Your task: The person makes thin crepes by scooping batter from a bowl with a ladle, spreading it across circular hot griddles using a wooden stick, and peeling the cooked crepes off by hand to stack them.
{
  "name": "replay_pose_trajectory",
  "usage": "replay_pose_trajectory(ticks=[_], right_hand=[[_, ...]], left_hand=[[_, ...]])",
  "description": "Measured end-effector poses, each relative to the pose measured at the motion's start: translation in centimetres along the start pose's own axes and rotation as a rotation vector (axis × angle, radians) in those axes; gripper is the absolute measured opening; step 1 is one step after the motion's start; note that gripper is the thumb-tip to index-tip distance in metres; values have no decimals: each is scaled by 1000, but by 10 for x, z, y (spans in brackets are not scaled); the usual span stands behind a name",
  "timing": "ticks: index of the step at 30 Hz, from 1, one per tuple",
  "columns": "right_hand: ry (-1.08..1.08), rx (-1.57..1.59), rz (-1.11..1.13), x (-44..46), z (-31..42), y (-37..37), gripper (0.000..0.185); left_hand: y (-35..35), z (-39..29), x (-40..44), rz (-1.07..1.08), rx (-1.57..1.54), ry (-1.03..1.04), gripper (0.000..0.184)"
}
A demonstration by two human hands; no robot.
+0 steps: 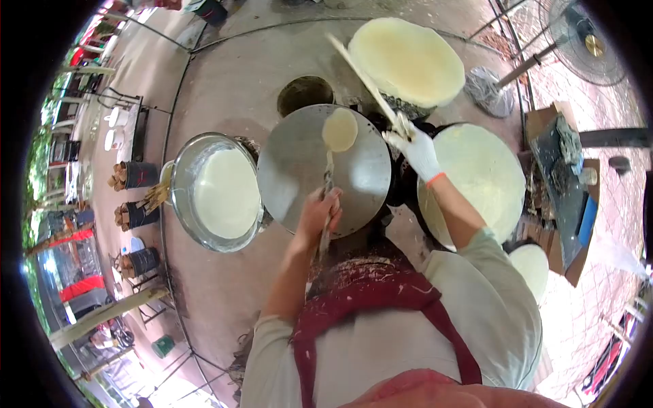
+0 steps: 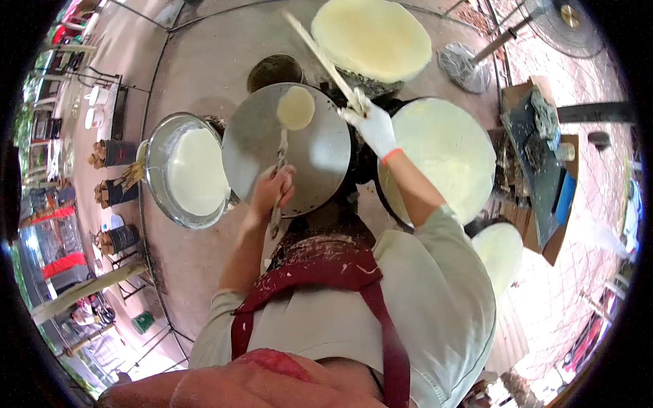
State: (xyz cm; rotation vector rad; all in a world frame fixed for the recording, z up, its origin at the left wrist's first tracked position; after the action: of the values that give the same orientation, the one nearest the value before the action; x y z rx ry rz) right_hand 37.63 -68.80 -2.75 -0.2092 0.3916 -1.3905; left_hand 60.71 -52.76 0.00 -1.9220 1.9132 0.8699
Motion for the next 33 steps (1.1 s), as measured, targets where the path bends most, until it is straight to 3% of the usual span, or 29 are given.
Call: replay_pose_trajectory(ticks=[1, 3, 5, 6, 8, 11, 14, 15, 18, 20, 21, 23, 26, 27, 29, 31, 33], right_hand=[[110, 127, 10, -26, -29, 7, 78], [180, 97, -84, -83, -47, 12, 63], [164, 110, -157, -136, -57, 26, 62], [182, -82, -139, -155, -54, 34, 60], [282, -563, -45, -185, -34, 49, 55], [367, -778, -97, -209, -52, 80, 50], [330, -455, -215, -207, -52, 118, 44], [387, -75, -245, -203, -63, 139, 39], [391, 209, -159, -201, -44, 175, 40], [345, 18, -243, -212, -43, 157, 44], [307, 135, -333, -213, -54, 152, 45], [203, 365, -499, -215, -74, 140, 46], [494, 170, -143, -202, -34, 174, 33], [586, 338, -119, -201, -29, 190, 37], [583, 140, 31, -195, -44, 195, 39], [333, 55, -37, -190, -40, 166, 34], [263, 280, -180, -185, -44, 124, 35]], left_hand=[[-4, 5, 13, -40, 180, 61, 23], [-17, 11, 36, -114, 541, 195, 22], [-43, 15, 47, -294, 965, 540, 25], [-49, 8, 46, -385, 1169, 732, 26], [-71, -8, 44, -469, 1261, 708, 27], [-105, -48, 25, -529, 1206, 796, 29], [-140, -96, -17, -646, 991, 1095, 25], [-154, -104, -33, -696, 898, 1212, 22], [-215, -89, -22, -472, 556, 871, 13], [-227, -72, -37, -228, 262, 591, 12], [-228, -60, -47, -110, 119, 447, 13], [-243, -42, -63, -160, 246, 377, 14], [-266, -4, -74, -190, 311, 267, 15], [-271, 8, -79, -196, 311, 227, 15], [-280, 17, -96, -215, 204, 276, 14], [-283, 12, -111, -220, 121, 344, 14], [-278, 4, -129, -219, 49, 413, 13]])
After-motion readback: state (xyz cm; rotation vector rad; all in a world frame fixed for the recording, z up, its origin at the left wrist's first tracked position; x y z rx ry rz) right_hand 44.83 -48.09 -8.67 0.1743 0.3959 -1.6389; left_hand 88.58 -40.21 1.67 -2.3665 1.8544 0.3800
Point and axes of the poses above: each hand's wrist, its own x-axis towards the middle knuckle, its own y-axis out of the palm, z = x × y, the point moved 9 cm from there along x, towards the middle knuckle, and after that the axes turned 3 degrees about -y, right-handed, at the moved point
